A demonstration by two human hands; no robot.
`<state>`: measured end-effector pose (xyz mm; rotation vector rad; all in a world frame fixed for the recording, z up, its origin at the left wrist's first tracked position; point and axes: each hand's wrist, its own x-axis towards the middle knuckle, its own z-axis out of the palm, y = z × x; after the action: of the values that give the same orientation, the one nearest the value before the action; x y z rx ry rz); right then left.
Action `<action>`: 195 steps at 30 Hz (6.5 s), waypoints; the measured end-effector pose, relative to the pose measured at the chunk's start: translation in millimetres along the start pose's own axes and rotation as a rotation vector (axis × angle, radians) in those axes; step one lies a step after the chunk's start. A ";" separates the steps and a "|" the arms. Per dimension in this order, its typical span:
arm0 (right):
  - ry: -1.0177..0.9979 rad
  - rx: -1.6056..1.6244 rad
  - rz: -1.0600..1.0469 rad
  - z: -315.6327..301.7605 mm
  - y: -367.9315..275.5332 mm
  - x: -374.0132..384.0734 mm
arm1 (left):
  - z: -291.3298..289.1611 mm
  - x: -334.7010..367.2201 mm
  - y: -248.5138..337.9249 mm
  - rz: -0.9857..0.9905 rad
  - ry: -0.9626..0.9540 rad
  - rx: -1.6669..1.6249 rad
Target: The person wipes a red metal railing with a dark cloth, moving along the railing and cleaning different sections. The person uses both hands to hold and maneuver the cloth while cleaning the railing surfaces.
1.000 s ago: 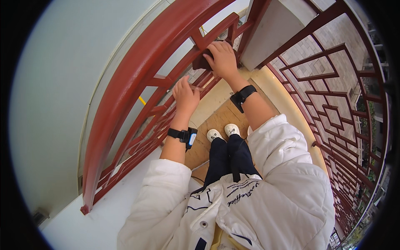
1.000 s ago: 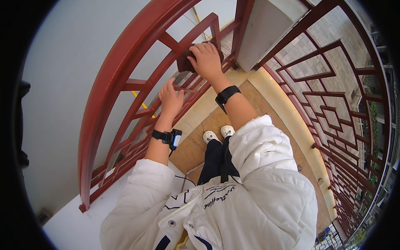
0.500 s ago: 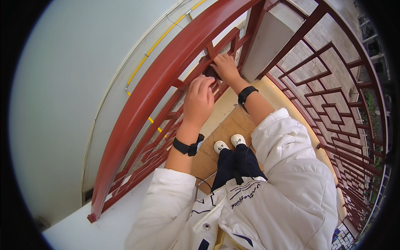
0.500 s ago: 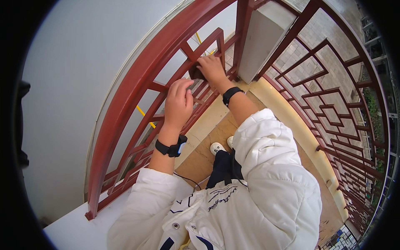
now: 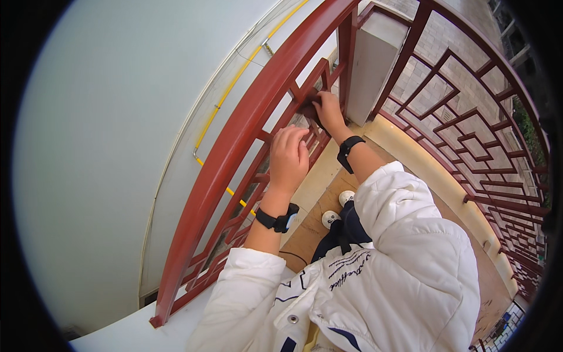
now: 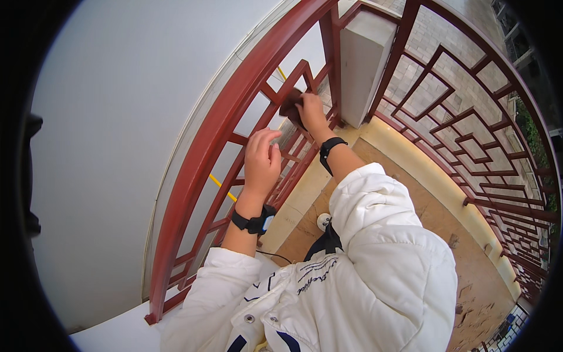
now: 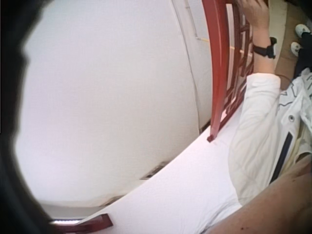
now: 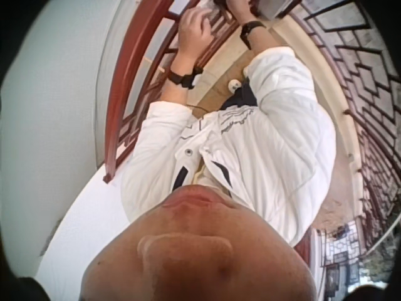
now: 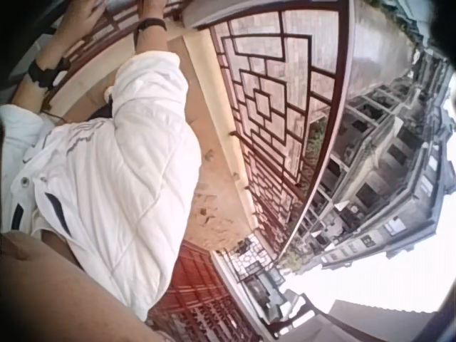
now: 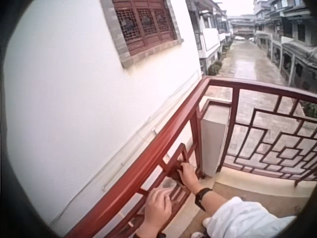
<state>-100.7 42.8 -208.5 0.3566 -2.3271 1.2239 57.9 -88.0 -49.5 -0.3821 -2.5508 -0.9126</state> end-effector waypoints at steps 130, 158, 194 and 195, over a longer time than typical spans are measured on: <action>-0.724 -0.170 -0.996 46.0 -91.6 -92.3 | -49.8 -123.0 -20.7 -0.434 0.090 -0.199; -0.799 -0.377 -0.821 31.3 -93.5 -116.5 | -7.2 -102.0 -15.3 -0.431 0.031 -0.257; -0.027 0.314 0.195 70.2 -212.3 -175.4 | -127.3 -266.8 -41.0 -0.669 0.165 -0.471; 0.024 0.325 0.269 69.3 -221.7 -172.1 | -131.7 -266.8 -46.0 -0.688 0.130 -0.456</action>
<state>122.3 -138.7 -177.9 0.1358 -2.2058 1.7335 312.2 -239.9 -103.5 0.4603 -2.3478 -1.7031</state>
